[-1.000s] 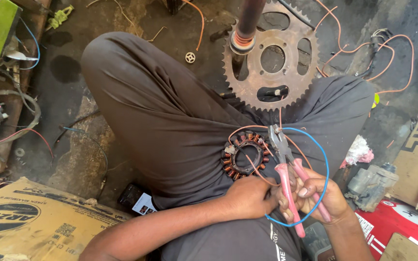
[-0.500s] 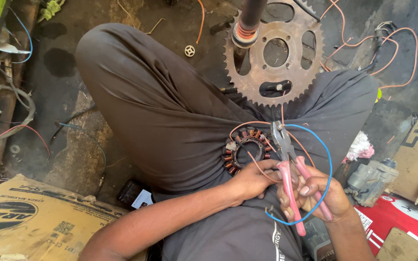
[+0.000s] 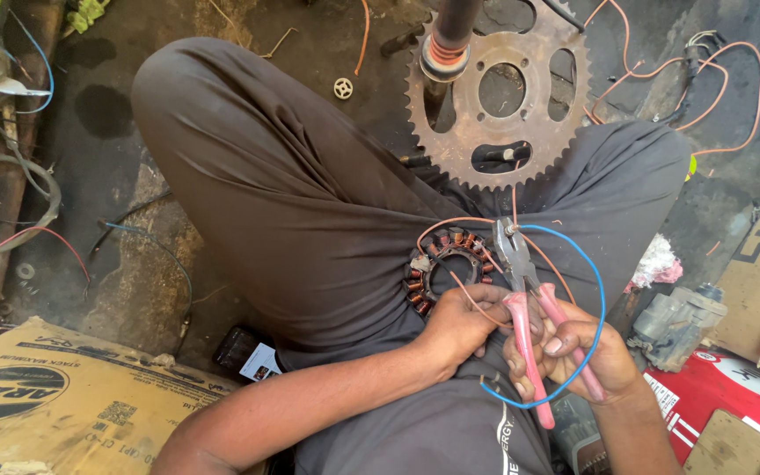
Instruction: The person sits on the workshop floor and winds copper wire around a motorcycle stator coil resting in their lap. They use pliers to cut and position the wire, thread the wire ends through the coil, and handle a battery charger and a metal ring part near the end.
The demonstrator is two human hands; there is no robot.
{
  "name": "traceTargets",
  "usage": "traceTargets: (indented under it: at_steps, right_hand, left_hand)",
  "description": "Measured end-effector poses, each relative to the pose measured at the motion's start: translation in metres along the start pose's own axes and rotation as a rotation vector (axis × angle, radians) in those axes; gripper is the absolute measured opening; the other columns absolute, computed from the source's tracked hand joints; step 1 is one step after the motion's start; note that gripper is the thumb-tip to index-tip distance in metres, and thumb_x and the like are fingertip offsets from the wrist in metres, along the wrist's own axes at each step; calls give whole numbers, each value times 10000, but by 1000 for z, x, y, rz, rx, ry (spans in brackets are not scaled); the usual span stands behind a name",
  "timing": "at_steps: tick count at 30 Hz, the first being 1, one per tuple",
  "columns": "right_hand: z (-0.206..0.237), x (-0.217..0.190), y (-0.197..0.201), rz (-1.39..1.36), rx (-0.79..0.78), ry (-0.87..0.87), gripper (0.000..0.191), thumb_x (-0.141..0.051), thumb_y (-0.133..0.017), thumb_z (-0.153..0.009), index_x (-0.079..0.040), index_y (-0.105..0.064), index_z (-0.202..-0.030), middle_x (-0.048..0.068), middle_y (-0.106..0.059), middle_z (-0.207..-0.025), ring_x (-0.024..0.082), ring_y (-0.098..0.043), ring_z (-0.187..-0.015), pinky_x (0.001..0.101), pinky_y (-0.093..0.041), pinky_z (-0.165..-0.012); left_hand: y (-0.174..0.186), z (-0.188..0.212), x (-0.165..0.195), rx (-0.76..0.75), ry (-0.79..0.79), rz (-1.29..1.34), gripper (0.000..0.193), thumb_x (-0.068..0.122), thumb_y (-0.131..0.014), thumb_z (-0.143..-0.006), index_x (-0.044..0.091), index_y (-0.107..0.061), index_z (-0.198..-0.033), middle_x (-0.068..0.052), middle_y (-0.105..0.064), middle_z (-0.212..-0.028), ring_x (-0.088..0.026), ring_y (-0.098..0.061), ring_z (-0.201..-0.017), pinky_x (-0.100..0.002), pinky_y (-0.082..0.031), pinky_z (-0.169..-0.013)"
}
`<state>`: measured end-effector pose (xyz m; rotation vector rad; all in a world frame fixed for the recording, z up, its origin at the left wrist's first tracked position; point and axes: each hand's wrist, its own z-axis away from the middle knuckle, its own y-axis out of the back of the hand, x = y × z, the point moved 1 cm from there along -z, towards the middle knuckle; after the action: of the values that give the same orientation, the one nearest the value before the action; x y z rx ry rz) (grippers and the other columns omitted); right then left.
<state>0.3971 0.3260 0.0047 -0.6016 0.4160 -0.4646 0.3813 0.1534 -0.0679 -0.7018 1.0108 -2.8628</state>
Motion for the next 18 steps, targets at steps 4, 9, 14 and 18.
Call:
traceTargets:
  at_steps: [4, 9, 14, 18]
  right_hand:
    - [0, 0, -1, 2, -3, 13, 337, -91, -596, -670, -40, -464, -976, 280, -597, -798, 394, -646, -675, 520, -564, -605]
    - [-1, 2, 1, 7, 45, 8, 475, -87, -575, -657, -2, -494, -1117, 287, -622, -823, 395, -672, -684, 518, -574, -597]
    - [-2, 3, 3, 33, -4, 42, 591, -76, -545, -688, 104, -463, -1245, 324, -668, -893, 417, -705, -695, 497, -589, -637]
    - [-2, 3, 6, 69, 21, 37, 616, -85, -543, -667, 87, -469, -1254, 313, -678, -862, 411, -710, -660, 483, -599, -617]
  left_hand:
    - [-4, 5, 4, 52, 5, 166, 287, 196, -685, -933, 22, -739, -1154, -14, -682, -795, -36, -485, -485, -217, -339, -397]
    - [-6, 7, 6, 3, 114, 340, 294, 169, -678, -929, 42, -714, -1191, -10, -660, -769, -25, -425, -424, -212, -271, -365]
    - [-8, 4, 6, -10, 104, 352, 278, 132, -671, -919, 20, -690, -1172, -12, -640, -760, -32, -445, -437, -227, -287, -372]
    - [-7, 3, 4, 21, 125, 313, 262, 135, -686, -918, 18, -689, -1152, -8, -651, -756, -35, -457, -442, -229, -296, -376]
